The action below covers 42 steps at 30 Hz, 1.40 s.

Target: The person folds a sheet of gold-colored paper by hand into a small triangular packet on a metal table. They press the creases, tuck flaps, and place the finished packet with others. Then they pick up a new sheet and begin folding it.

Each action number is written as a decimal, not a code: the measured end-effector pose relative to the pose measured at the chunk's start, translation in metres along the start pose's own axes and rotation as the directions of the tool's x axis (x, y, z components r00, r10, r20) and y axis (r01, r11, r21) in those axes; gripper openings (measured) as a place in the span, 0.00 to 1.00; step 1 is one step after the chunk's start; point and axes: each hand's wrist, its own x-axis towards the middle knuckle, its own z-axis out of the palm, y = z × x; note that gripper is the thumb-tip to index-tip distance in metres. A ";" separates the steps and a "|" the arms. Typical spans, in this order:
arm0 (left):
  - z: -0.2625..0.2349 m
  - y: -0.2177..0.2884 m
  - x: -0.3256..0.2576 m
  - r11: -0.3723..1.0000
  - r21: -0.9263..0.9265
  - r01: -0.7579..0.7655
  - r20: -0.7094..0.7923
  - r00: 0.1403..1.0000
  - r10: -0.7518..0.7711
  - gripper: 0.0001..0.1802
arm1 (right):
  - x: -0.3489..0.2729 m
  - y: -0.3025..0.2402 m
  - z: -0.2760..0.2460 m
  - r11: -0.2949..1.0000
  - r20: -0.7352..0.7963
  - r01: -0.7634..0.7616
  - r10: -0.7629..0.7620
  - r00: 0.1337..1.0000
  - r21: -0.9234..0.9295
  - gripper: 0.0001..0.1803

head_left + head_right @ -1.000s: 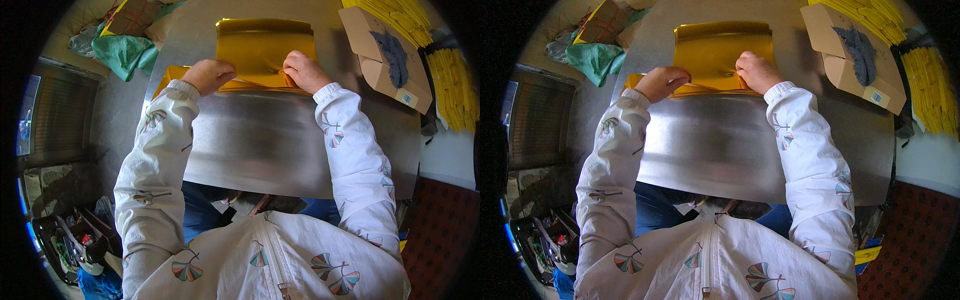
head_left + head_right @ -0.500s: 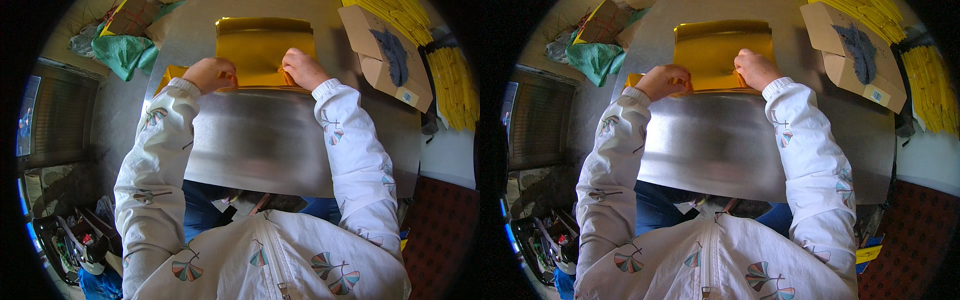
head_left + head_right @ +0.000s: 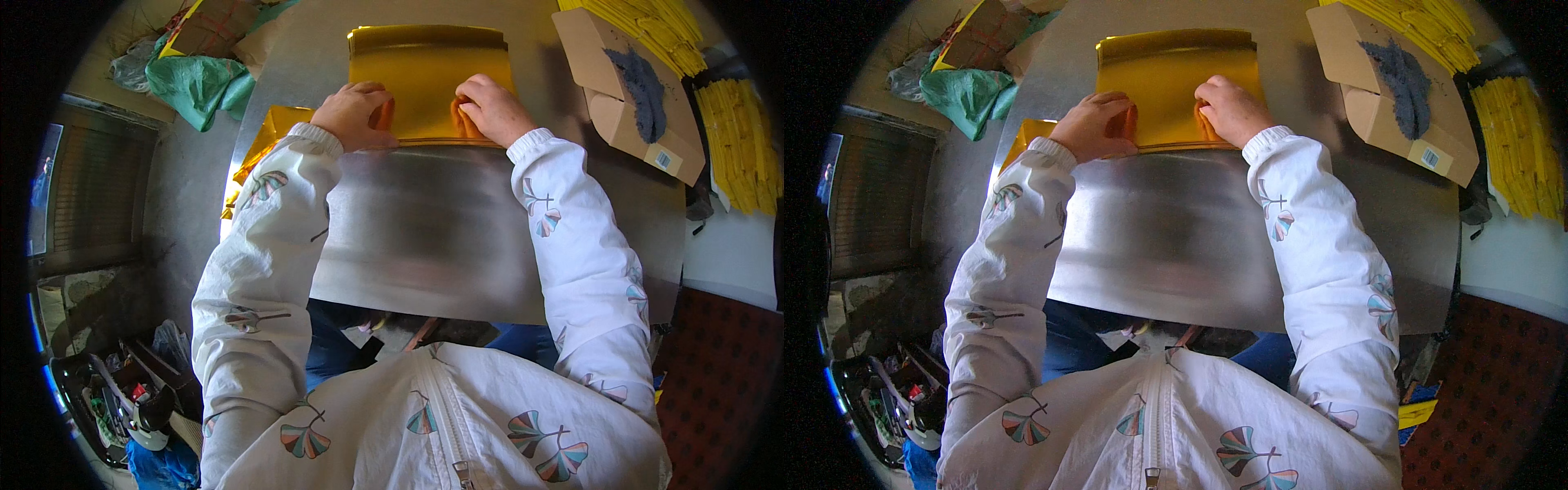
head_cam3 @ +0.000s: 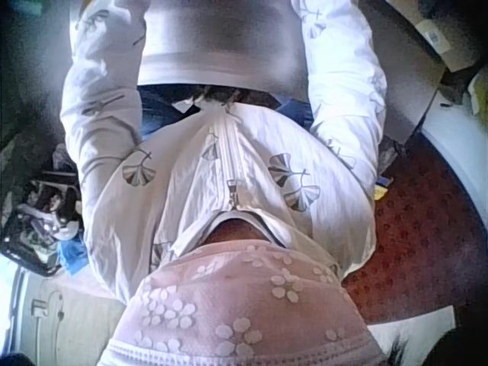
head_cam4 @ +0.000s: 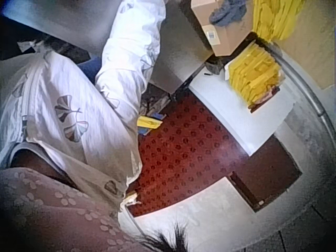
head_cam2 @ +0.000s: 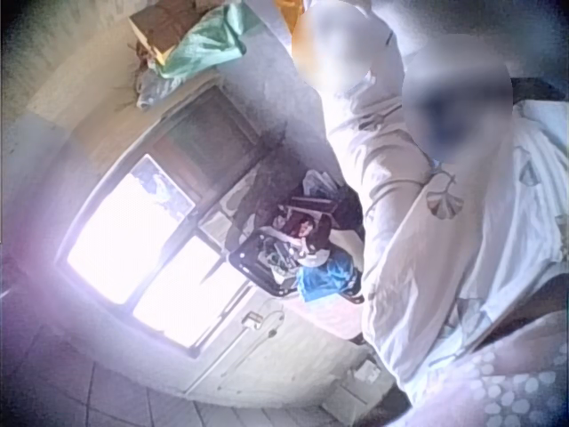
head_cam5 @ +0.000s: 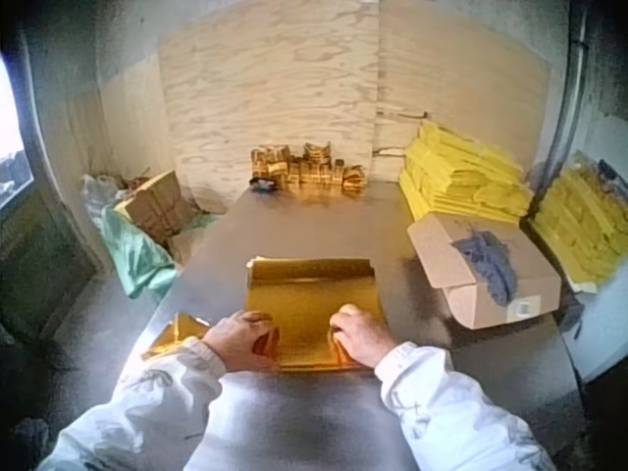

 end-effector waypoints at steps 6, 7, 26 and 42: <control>-0.006 -0.009 0.015 0.999 -0.015 -0.028 0.121 0.992 0.030 0.33 | -0.014 0.017 -0.011 0.989 -0.044 -0.145 0.144 0.989 -0.016 0.24; -0.007 -0.008 0.016 0.999 -0.006 -0.049 0.099 0.994 0.050 0.32 | -0.019 0.019 -0.013 0.982 -0.068 -0.190 0.188 0.980 -0.010 0.28; -0.009 0.017 0.028 0.989 0.052 0.140 0.142 0.979 -0.146 0.18 | -0.038 0.048 -0.013 0.675 -0.022 -0.633 0.691 0.723 0.380 0.13; 0.039 0.062 0.045 0.818 -0.569 0.086 -0.073 0.985 -0.155 0.13 | -0.045 0.011 -0.023 0.763 -0.065 -0.597 0.628 0.775 0.248 0.14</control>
